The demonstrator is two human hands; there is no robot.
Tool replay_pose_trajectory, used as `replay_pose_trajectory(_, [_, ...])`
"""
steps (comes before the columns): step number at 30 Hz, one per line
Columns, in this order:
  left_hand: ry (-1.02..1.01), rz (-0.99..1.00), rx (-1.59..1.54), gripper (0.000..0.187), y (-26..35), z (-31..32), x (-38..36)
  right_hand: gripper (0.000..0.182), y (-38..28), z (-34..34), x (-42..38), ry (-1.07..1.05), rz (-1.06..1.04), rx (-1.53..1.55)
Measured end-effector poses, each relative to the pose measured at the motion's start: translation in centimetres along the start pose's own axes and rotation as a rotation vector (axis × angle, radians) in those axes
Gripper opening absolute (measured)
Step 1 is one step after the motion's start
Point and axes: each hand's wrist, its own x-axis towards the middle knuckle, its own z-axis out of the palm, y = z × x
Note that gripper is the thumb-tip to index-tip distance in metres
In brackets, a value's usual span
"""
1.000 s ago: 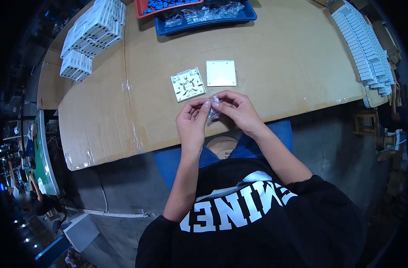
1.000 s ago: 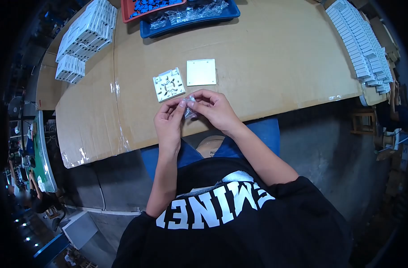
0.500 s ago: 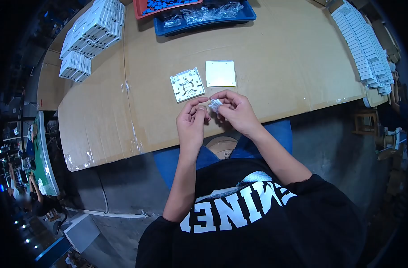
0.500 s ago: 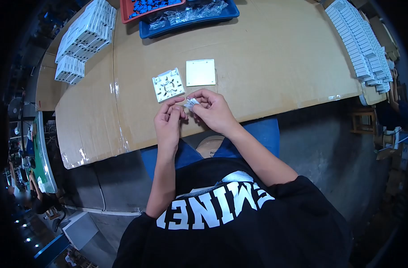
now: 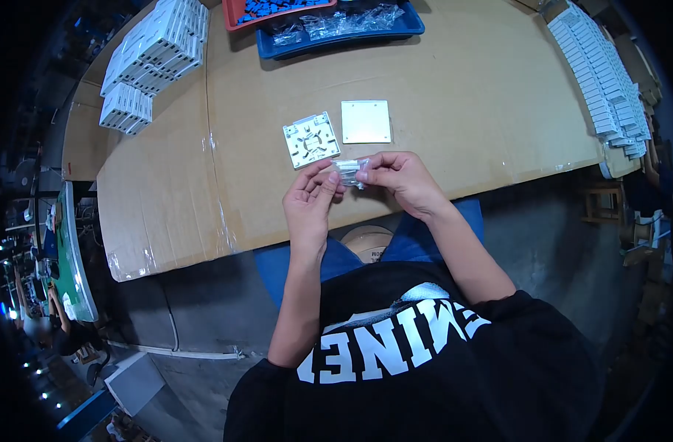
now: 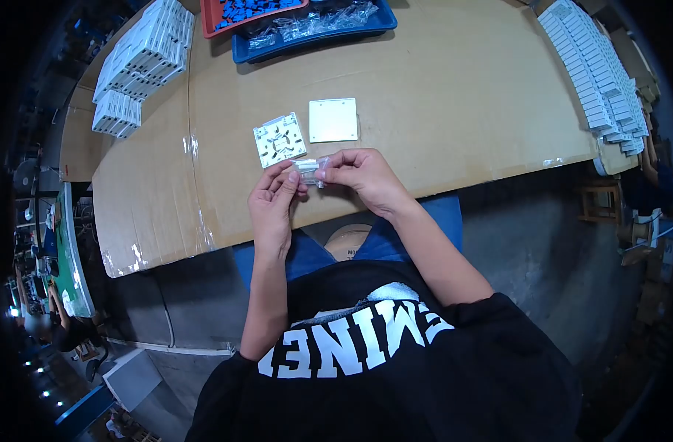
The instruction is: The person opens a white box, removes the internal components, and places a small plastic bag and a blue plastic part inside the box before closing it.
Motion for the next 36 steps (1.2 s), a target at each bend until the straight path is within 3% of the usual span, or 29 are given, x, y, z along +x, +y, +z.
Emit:
replay_pose_trajectory(6, [-0.075,-0.012,-0.005,0.037,0.1,-0.1,0.2,0.018,-1.2,1.0,-0.7,-0.005,0.094,-0.062])
replay_pose_trajectory(9, [-0.126,-0.067,-0.013,0.036,0.3,-0.4,0.3,0.014,-0.9,0.4,-0.4,-0.025,0.011,-0.129])
replay_pose_trajectory(12, [-0.187,-0.139,0.089,0.033,1.2,-0.5,-0.1,0.015,-1.9,-0.3,-0.5,-0.063,0.061,-0.136])
replay_pose_trajectory(15, [-0.155,-0.082,0.276,0.027,0.5,-2.0,-0.1,0.016,-2.0,-0.8,-0.5,-0.053,0.050,-0.092])
replay_pose_trajectory(19, [-0.046,-0.047,0.183,0.026,0.1,-3.1,0.4,0.016,-3.1,-1.2,-0.7,-0.036,0.053,-0.133])
replay_pose_trajectory(21, [-0.079,0.048,0.239,0.026,0.0,-2.6,0.1,0.016,-3.2,-1.2,-0.8,-0.056,0.063,-0.148])
replay_pose_trajectory(26, [-0.103,-0.005,0.292,0.027,1.1,0.2,-0.9,0.017,-3.2,-0.5,-1.2,-0.131,0.088,-0.106])
replay_pose_trajectory(28, [-0.287,-0.135,0.183,0.027,1.0,-0.5,-0.7,0.019,-3.2,-0.6,-1.1,-0.142,0.060,-0.130])
replay_pose_trajectory(36, [-0.218,-0.021,0.092,0.026,1.4,-0.7,-0.7,0.020,-3.6,-0.4,-1.0,-0.095,0.004,-0.213])
